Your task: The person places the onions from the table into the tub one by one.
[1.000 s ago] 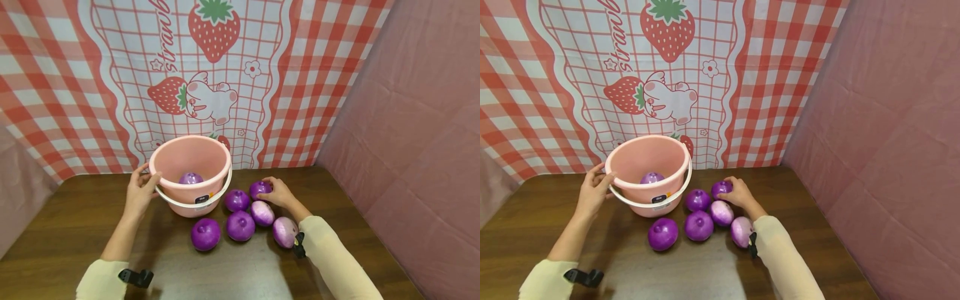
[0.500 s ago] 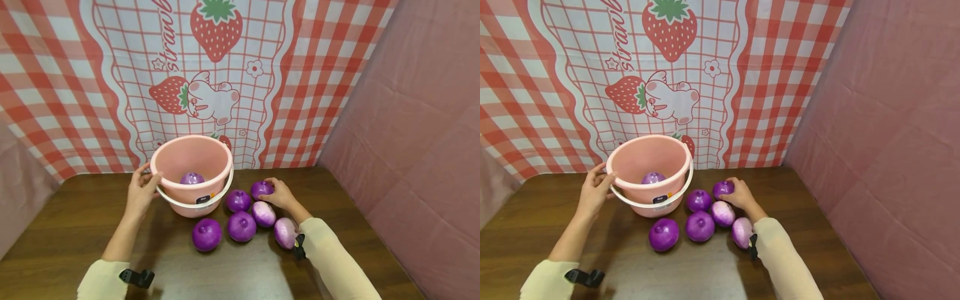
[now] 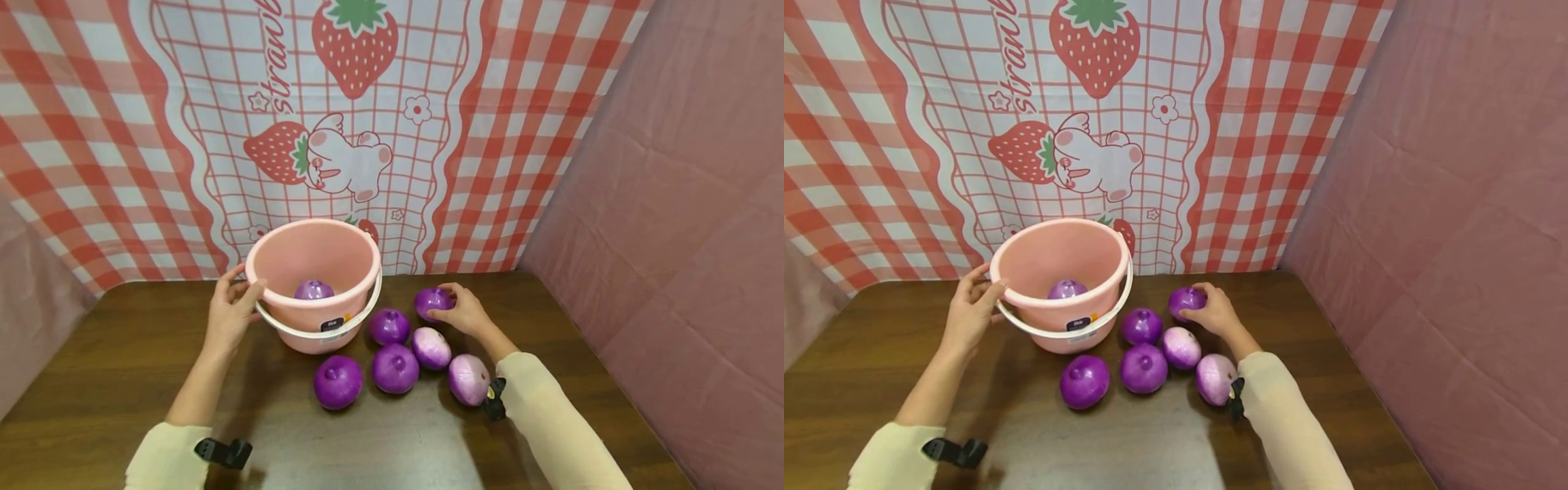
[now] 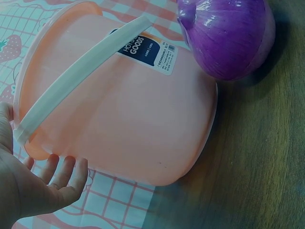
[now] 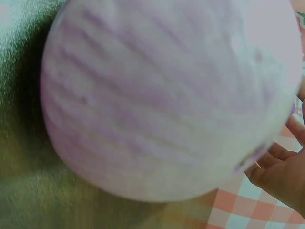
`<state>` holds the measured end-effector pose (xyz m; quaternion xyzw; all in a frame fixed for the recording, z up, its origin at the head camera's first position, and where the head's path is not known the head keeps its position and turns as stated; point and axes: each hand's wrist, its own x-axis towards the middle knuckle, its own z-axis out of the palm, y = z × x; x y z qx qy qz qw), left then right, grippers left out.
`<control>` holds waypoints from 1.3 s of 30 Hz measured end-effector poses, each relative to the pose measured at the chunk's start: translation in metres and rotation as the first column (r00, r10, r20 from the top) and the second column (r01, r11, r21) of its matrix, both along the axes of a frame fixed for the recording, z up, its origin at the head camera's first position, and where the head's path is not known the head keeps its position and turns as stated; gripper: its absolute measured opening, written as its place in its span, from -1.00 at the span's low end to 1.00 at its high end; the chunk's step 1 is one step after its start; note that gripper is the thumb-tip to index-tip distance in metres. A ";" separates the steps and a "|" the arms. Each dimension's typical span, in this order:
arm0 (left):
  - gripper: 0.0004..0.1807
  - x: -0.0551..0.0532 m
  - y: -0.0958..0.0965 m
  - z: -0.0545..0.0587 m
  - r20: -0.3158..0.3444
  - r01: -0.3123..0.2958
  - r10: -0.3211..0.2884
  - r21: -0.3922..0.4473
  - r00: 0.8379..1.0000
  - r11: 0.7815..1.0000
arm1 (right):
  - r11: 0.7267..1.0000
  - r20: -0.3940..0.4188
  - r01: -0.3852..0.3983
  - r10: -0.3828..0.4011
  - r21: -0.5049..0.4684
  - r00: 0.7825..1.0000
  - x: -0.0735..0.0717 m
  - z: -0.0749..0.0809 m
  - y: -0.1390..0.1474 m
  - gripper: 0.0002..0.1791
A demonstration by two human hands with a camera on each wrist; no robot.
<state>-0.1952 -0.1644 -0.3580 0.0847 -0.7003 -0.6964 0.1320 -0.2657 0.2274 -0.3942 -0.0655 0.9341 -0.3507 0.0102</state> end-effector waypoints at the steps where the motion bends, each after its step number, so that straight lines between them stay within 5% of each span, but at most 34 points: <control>1: -0.33 0.000 0.000 0.000 0.003 0.000 0.000 -0.002 1.000 1.000 | 1.000 -0.001 -0.002 0.002 -0.003 1.000 0.000 0.001 0.001 -0.28; 39: -0.33 0.000 0.000 0.001 0.012 0.001 -0.001 -0.012 1.000 1.000 | 0.997 -0.106 -0.045 0.039 -0.056 0.994 -0.003 0.047 -0.003 -0.26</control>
